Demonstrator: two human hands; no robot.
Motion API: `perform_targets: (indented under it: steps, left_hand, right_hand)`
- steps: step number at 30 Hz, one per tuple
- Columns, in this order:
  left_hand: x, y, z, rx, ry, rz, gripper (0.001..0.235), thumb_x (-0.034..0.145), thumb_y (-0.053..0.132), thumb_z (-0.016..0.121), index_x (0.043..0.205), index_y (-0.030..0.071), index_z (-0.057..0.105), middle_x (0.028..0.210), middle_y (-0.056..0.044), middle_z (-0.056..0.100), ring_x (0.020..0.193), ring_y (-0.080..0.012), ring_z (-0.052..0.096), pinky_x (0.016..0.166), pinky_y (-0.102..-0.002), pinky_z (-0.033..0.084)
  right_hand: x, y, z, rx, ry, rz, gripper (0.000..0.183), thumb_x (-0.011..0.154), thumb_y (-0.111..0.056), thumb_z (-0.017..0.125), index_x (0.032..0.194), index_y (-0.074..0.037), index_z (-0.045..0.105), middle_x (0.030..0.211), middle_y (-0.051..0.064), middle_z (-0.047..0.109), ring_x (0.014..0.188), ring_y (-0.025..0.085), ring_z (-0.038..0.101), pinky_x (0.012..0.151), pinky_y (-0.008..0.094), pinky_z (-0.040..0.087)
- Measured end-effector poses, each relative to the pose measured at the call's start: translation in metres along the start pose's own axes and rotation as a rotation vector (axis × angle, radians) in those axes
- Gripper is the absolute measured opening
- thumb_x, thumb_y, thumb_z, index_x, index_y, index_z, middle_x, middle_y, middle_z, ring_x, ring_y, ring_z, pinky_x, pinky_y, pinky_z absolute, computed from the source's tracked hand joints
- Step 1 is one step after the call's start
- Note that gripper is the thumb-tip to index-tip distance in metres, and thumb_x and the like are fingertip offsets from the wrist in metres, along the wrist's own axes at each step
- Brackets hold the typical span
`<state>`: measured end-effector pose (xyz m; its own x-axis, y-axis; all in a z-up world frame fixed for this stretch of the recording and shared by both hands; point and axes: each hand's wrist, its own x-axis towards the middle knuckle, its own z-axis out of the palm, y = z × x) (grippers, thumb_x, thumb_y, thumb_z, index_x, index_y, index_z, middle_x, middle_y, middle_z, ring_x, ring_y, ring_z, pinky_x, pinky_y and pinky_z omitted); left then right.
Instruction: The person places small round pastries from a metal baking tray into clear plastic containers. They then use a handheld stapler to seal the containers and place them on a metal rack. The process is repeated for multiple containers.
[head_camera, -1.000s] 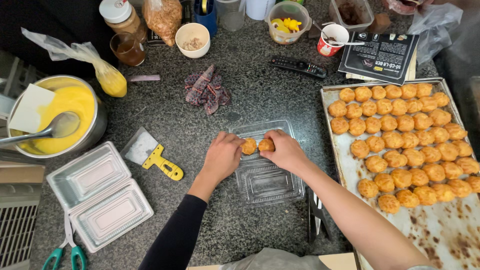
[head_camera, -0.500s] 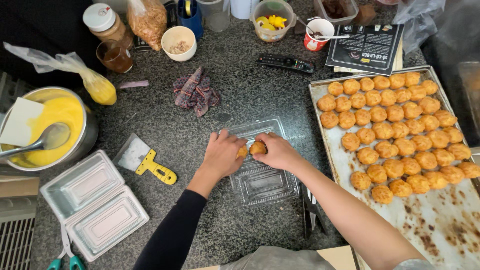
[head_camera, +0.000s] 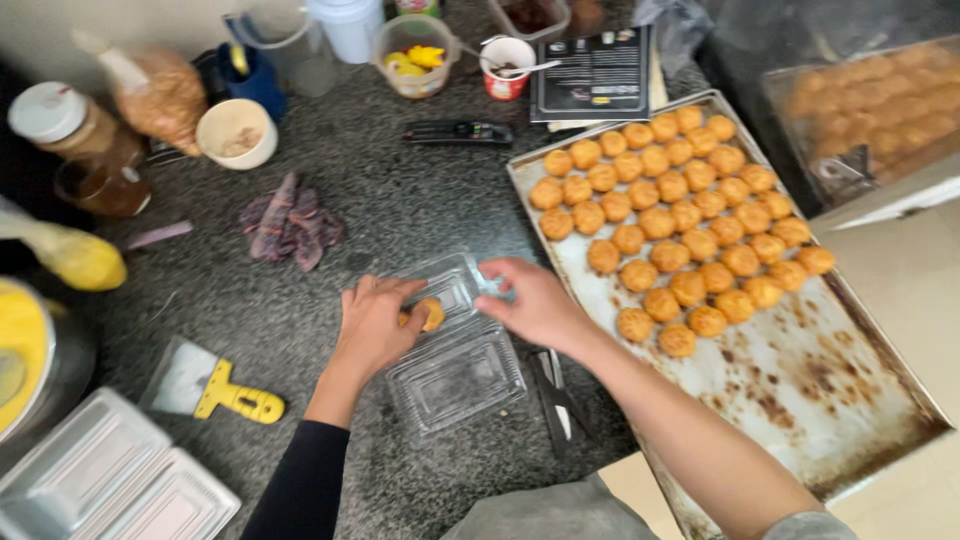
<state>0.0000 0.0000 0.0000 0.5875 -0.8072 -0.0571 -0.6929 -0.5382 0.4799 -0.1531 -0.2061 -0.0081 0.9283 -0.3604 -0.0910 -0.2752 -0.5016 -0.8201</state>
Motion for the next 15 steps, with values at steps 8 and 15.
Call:
perform_targets:
  steps: [8,15]
  left_hand:
    - [0.024,0.053,0.029,-0.161,0.066,0.079,0.035,0.087,0.027,0.069,0.119,0.016,0.076,0.121,-0.005,0.072,0.119,-0.029,0.055,0.1,-0.048,0.039]
    - [0.014,0.032,0.028,-0.11,0.088,0.027,0.033,0.088,0.028,0.069,0.117,0.014,0.076,0.121,-0.006,0.072,0.117,-0.0304,0.056,0.101,-0.048,0.042]
  right_hand:
    - [-0.025,0.061,-0.109,-0.549,0.205,0.12,0.048,0.083,-0.026,0.08,0.128,-0.015,0.067,0.123,0.018,0.06,0.106,0.039,0.064,0.088,0.049,0.053]
    - [-0.02,0.07,-0.099,-0.674,0.091,0.063,0.047,0.079,-0.026,0.078,0.119,-0.008,0.059,0.133,0.012,0.059,0.11,0.037,0.066,0.085,0.05,0.055]
